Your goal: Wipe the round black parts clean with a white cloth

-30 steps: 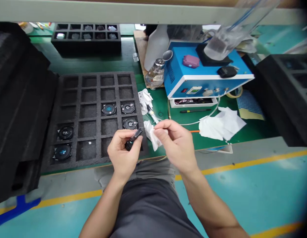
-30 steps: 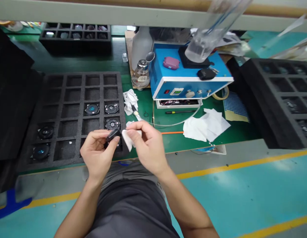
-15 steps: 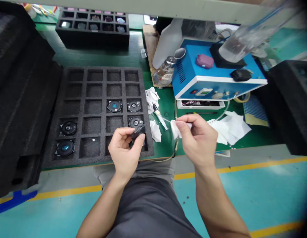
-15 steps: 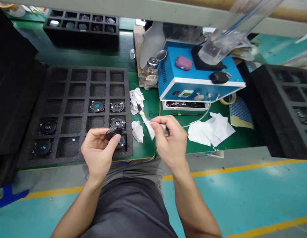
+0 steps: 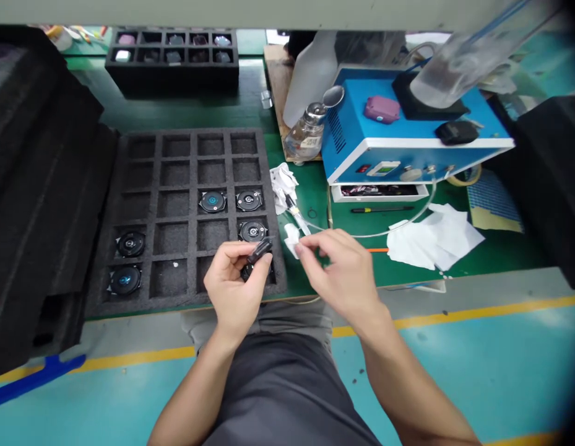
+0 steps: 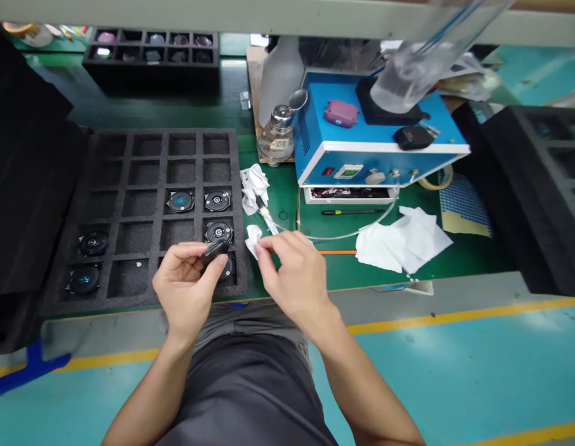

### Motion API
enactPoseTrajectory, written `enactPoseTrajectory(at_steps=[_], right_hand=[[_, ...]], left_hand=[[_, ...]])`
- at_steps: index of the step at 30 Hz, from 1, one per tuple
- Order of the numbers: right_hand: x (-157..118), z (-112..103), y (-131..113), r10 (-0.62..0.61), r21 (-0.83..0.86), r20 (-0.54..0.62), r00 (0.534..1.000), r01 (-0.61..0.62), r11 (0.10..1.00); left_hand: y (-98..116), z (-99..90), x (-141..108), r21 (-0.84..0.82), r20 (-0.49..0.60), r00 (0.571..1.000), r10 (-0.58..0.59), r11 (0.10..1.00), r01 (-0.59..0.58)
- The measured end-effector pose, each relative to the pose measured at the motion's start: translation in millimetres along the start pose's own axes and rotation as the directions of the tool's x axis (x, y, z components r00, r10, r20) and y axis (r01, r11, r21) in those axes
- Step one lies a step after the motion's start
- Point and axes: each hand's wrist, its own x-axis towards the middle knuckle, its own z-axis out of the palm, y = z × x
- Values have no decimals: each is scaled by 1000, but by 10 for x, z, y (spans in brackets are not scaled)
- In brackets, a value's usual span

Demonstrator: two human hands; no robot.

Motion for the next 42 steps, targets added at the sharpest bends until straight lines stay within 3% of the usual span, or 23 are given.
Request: enactPoseTrajectory(at_steps=[3, 6, 12, 16, 24, 28, 31, 33, 35, 39, 42], right_hand=[[60, -93, -164, -70, 169, -135, 988, 93, 981], [106, -83, -295, -199, 225, -135, 971, 225, 948], [135, -12, -173, -408, -18, -175, 896, 411, 911], [153, 41, -44, -502, -13, -164, 849, 507, 862], [64, 167, -263, -344, 162, -202, 917, 377, 912], [27, 83, -333, -119, 416, -59, 991, 133, 900], [-5, 6, -259, 89, 657, 152, 984, -168, 735], [-28, -33, -188, 210, 756, 183, 961, -274, 595], [-43, -63, -149, 291, 783, 143, 946, -288, 552], [-36, -106, -226, 219, 703, 130, 967, -246, 668], [-5, -112, -320, 50, 531, 45, 998, -67, 845]], left_hand=[[-4, 13, -1, 19, 14, 999, 46, 999, -46], [-11, 10, 1, 29, 21, 997, 68, 997, -68], [-30, -33, -8, -22, 61, 998, 19, 1000, -18], [-42, -51, -18, -8, 102, 995, -24, 1000, 25], [-81, -60, -55, 46, 87, 996, 12, 999, -16], [-100, -41, -69, 50, 62, 996, 60, 997, -63], [-85, -15, -64, -23, 5, 999, 52, 998, -52], [-65, -5, -58, -69, -23, 1000, 13, 998, -15], [-44, -4, -54, -78, -28, 999, -20, 997, 17], [-27, -12, -59, -48, -18, 999, -45, 998, 44], [-29, -18, -63, -53, -2, 999, -43, 998, 43]])
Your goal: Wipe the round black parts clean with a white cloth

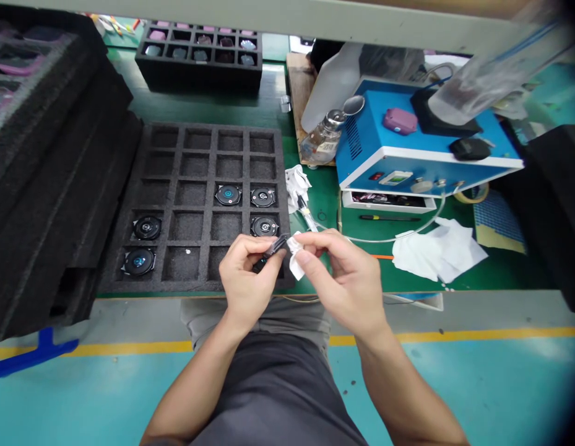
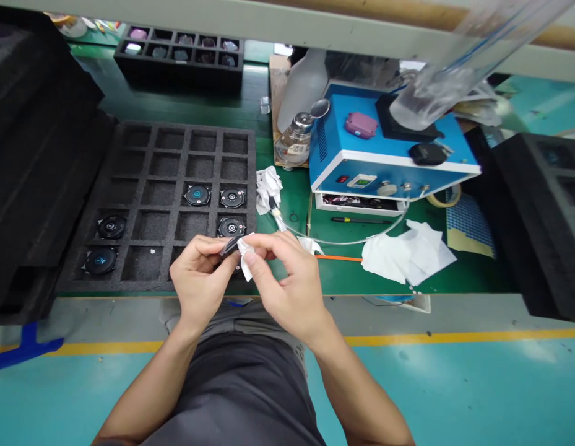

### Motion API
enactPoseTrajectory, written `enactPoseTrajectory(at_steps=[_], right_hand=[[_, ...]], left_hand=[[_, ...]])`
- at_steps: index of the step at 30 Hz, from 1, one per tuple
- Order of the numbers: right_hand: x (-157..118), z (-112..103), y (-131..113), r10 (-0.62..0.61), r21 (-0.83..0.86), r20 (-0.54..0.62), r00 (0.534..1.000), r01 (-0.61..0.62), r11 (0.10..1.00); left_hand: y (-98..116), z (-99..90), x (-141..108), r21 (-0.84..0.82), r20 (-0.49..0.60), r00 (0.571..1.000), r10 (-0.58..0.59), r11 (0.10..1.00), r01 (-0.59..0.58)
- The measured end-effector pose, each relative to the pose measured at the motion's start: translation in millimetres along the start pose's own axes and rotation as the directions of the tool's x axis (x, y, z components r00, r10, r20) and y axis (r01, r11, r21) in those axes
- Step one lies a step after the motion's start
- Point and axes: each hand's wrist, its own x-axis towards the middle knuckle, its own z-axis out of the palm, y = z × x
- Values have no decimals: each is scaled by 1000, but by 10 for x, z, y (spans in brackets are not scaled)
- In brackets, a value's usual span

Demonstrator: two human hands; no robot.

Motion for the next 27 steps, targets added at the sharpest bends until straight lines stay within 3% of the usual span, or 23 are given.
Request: enactPoseTrajectory(at_steps=[2, 5, 11, 14, 18, 24, 25, 27], right_hand=[[27, 21, -11, -178, -184, 13, 984, 177, 967], [76, 20, 54, -387, -348, 73, 919, 387, 854], [165, 1, 285, -555, -477, 130, 821, 543, 691], [182, 31, 321, -575, -408, 134, 807, 574, 710], [178, 11, 298, -508, -320, 152, 848, 528, 787], [259, -152, 327, -551, -503, 335, 764, 640, 581], [273, -159, 319, -539, -495, 337, 772, 633, 595], [285, -145, 275, -472, -432, 297, 830, 558, 709]], left_hand=[[2, -6, 1, 6, 9, 1000, 3, 1000, -3], [12, -17, 8, 31, 28, 1000, 5, 1000, -5], [14, -33, 25, 79, 78, 997, -21, 997, 14], [5, -36, 22, 126, 109, 993, -42, 992, 28], [0, -39, 15, 137, 118, 993, -32, 991, 16], [17, -37, 37, 112, 161, 982, -101, 990, 84], [16, -34, 37, 117, 161, 982, -103, 990, 85], [4, -24, 25, 143, 145, 987, -66, 989, 45]])
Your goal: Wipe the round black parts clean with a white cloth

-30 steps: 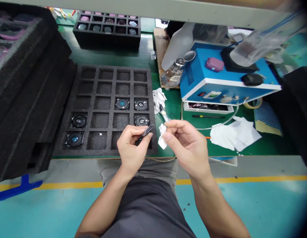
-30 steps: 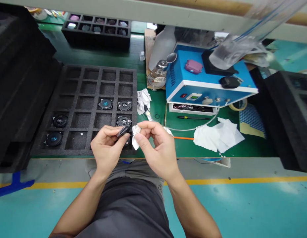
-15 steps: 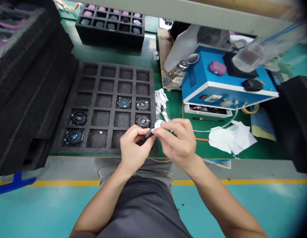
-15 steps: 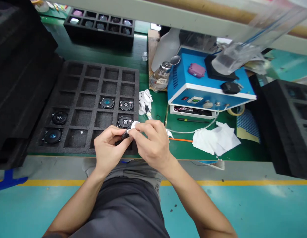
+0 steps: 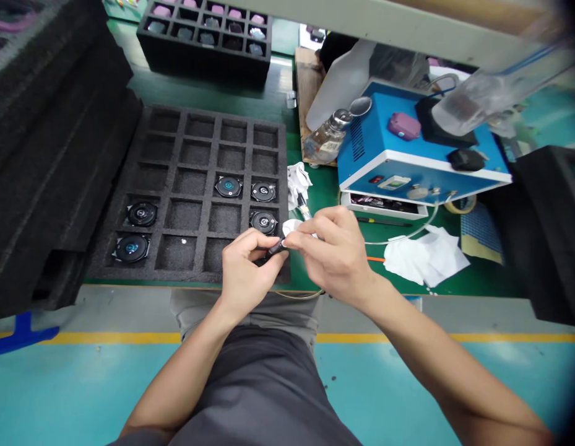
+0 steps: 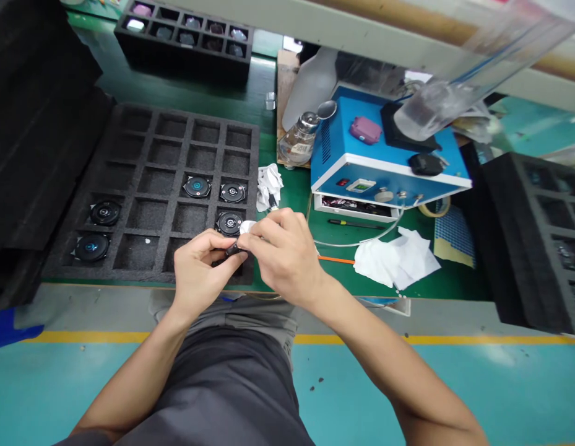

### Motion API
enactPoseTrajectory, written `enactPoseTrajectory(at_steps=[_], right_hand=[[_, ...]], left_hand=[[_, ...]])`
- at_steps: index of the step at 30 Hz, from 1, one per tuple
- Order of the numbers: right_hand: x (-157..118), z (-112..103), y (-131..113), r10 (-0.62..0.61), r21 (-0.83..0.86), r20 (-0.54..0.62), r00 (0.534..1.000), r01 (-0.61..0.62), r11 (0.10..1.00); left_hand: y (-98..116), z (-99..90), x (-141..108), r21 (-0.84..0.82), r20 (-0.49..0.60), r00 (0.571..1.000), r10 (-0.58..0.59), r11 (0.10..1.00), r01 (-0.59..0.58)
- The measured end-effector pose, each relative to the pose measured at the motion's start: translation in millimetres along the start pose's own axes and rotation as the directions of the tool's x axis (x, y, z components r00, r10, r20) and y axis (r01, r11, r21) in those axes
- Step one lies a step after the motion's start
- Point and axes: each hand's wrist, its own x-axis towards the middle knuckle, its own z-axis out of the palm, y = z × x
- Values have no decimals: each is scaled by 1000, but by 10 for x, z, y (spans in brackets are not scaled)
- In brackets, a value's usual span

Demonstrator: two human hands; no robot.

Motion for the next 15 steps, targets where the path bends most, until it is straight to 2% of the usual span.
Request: enactPoseTrajectory(at_steps=[3, 5, 7, 9, 12, 13, 15], right_hand=[[36, -12, -105, 230, 251, 84, 970, -244, 937], [34, -6, -152, 279, 313, 133, 951, -307, 899], [9, 27, -149, 200, 242, 85, 976, -215, 946], [-35, 80, -94, 65, 38, 81, 995, -68, 997], [-114, 93, 35, -52, -232, 266, 963, 116, 966], [-135, 55, 72, -53, -268, 298, 953, 137, 954], [-154, -86, 112, -21, -285, 227, 974, 87, 954]], left_hand=[[-33, 27, -29, 76, -62, 991, 119, 991, -114], [-51, 36, -43, 110, -74, 984, 162, 982, -154], [-52, 32, -45, 119, -56, 988, 143, 984, -136], [-36, 22, -36, 89, -50, 995, 87, 993, -82], [-3, 13, -24, 21, -65, 998, 20, 1000, -19], [2, 14, -22, 1, -77, 997, 15, 1000, -15], [1, 24, -22, -30, -108, 994, 29, 999, -33]])
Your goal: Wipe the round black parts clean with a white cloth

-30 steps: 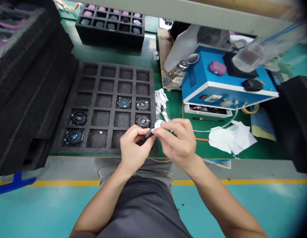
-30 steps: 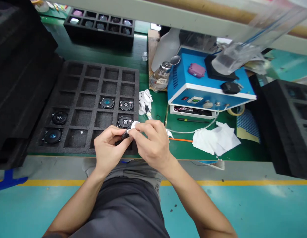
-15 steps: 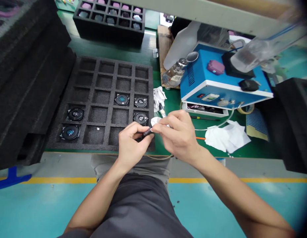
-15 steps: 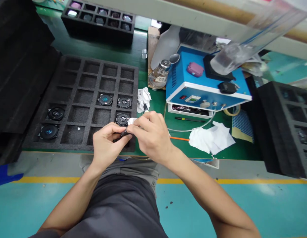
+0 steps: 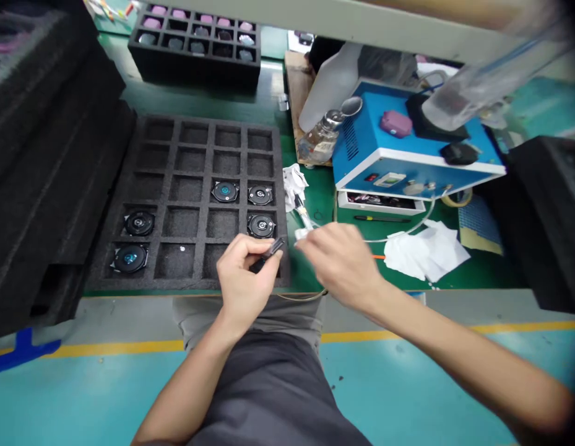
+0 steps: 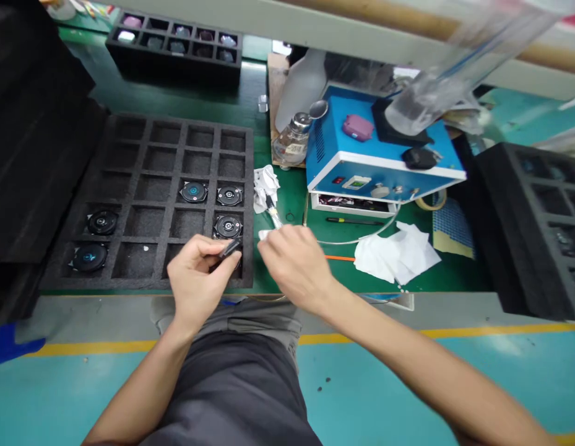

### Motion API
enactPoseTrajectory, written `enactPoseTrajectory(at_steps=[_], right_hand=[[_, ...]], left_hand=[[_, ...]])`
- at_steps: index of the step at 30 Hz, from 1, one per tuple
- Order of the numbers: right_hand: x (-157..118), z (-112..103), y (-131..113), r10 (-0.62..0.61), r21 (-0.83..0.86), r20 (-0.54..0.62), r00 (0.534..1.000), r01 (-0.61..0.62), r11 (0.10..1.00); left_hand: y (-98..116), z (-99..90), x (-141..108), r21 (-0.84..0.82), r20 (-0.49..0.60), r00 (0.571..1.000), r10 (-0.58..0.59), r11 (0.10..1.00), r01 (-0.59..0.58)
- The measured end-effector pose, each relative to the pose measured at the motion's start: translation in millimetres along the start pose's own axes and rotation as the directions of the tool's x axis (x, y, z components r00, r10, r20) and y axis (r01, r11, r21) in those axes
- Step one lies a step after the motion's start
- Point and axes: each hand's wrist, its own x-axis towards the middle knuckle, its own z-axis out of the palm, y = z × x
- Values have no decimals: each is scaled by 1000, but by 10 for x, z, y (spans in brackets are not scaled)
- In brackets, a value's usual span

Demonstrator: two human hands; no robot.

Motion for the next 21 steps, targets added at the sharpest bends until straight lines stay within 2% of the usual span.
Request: enactPoseTrajectory(at_steps=[3, 6, 8, 12, 14, 16, 18, 21], right_hand=[[-12, -258, 24, 203, 134, -181, 962, -180, 974], [57, -374, -120, 336, 352, -223, 915, -246, 903], [126, -308, -292, 408, 486, -201, 891, -271, 831], [269, 21, -613, 510, 641, -174, 843, -296, 708], [328, 168, -666, 531, 601, -230, 816, -310, 737], [362, 251, -623, 521, 468, -291, 803, -355, 809], [357, 266, -504, 515, 303, -319, 796, -429, 851], [284, 199, -300, 558, 159, -324, 764, -538, 828]], left_hand=[[-13, 22, 0, -27, -25, 1000, 7, 1000, -8], [-11, 33, 1, -20, -27, 999, -19, 1000, 18], [-4, 32, -1, -29, -28, 999, -25, 999, 25], [8, 26, 2, -49, -45, 998, -52, 998, 50], [15, 21, 21, -74, -69, 990, -120, 991, 115], [28, 8, 51, -128, -54, 978, -200, 973, 192], [44, -19, 81, -193, -11, 966, -259, 948, 252], [64, -74, 107, -276, 22, 949, -314, 910, 308]])
